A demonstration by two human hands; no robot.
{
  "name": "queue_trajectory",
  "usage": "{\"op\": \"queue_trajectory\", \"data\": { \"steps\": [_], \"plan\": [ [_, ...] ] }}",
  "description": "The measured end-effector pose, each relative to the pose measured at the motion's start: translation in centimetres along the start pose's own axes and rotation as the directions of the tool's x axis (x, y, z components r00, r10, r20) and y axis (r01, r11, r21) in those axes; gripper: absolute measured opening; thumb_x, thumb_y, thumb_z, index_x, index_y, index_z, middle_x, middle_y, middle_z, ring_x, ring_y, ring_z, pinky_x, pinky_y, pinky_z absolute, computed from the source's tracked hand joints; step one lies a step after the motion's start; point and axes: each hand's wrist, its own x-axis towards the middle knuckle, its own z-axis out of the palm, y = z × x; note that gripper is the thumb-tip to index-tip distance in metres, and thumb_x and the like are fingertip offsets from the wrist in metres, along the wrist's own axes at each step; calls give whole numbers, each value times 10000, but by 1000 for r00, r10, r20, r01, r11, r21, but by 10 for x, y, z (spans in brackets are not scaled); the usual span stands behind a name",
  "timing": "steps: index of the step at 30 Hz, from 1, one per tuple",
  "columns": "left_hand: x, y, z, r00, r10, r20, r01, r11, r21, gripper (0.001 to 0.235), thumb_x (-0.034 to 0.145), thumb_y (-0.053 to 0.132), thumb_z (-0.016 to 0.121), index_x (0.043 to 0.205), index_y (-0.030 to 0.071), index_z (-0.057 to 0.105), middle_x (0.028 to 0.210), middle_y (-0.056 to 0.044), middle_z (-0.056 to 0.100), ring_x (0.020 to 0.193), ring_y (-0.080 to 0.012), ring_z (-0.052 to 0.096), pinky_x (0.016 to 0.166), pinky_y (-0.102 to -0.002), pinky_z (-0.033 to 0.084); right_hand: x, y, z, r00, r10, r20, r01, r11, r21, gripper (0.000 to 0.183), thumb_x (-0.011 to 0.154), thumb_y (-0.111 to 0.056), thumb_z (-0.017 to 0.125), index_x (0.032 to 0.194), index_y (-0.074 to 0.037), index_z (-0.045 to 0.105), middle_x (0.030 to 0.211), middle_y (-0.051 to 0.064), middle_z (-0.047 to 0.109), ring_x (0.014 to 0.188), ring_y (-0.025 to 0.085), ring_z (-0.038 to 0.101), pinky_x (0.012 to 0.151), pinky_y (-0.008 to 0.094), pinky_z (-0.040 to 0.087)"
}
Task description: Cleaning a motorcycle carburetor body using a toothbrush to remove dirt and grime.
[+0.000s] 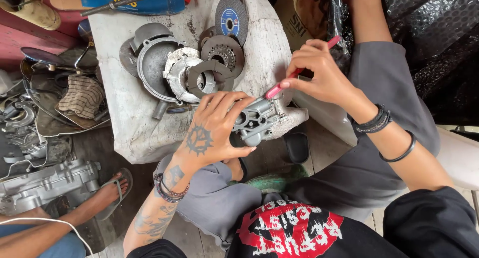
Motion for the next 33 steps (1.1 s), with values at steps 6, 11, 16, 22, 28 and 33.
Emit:
{"op": "queue_trajectory", "data": {
  "steps": [6,11,16,22,28,33],
  "plan": [
    [13,8,32,999,-27,-24,34,921,388,1073,649,675,791,1392,-54,531,1178,-137,565,990,-256,521,1100,-554,280,0,0,-1,998,-27,-53,22,996,-89,304,868,-264,846,748,-47,671,728,5,547,825,196,476,1107,395,270],
    [15,-1,21,998,-14,-61,20,994,107,892,590,480,885,1293,-1,618,1026,-120,642,986,-275,623,1095,-559,305,-6,6,-12,993,-22,-114,16,998,-52,322,978,-346,800,824,-98,665,749,38,610,850,238,601,1066,432,323],
    [3,-18,19,992,-110,-60,84,938,-336,991,487,322,987,1323,80,513,1243,-95,627,1212,-314,584,1140,-488,347,-13,-2,-39,974,44,-224,-48,999,-9,120,932,-27,757,860,15,672,866,73,614,852,223,512,965,356,381],
    [14,-11,34,986,-115,-121,-9,686,-728,1017,556,152,981,1370,112,374,1308,-89,640,1234,-242,670,1091,-377,522,-18,-13,-40,969,89,-233,-27,966,256,232,1020,-141,623,881,42,650,950,122,612,864,196,482,813,295,393],
    [18,-14,44,994,-105,23,90,698,-710,939,538,152,965,1322,122,449,1295,-72,648,1169,-230,681,1034,-357,516,-10,-41,-28,991,-130,-43,134,986,102,253,742,-266,856,774,-87,681,829,-10,647,886,200,537,1067,399,321],
    [10,-17,43,999,-15,37,36,752,-658,880,591,120,909,1333,127,437,1324,-74,622,1240,-266,659,1074,-396,514,-9,-17,-39,975,-114,-189,101,992,-77,214,865,-145,836,757,-45,682,862,44,655,837,222,492,1123,428,297]
  ]
}}
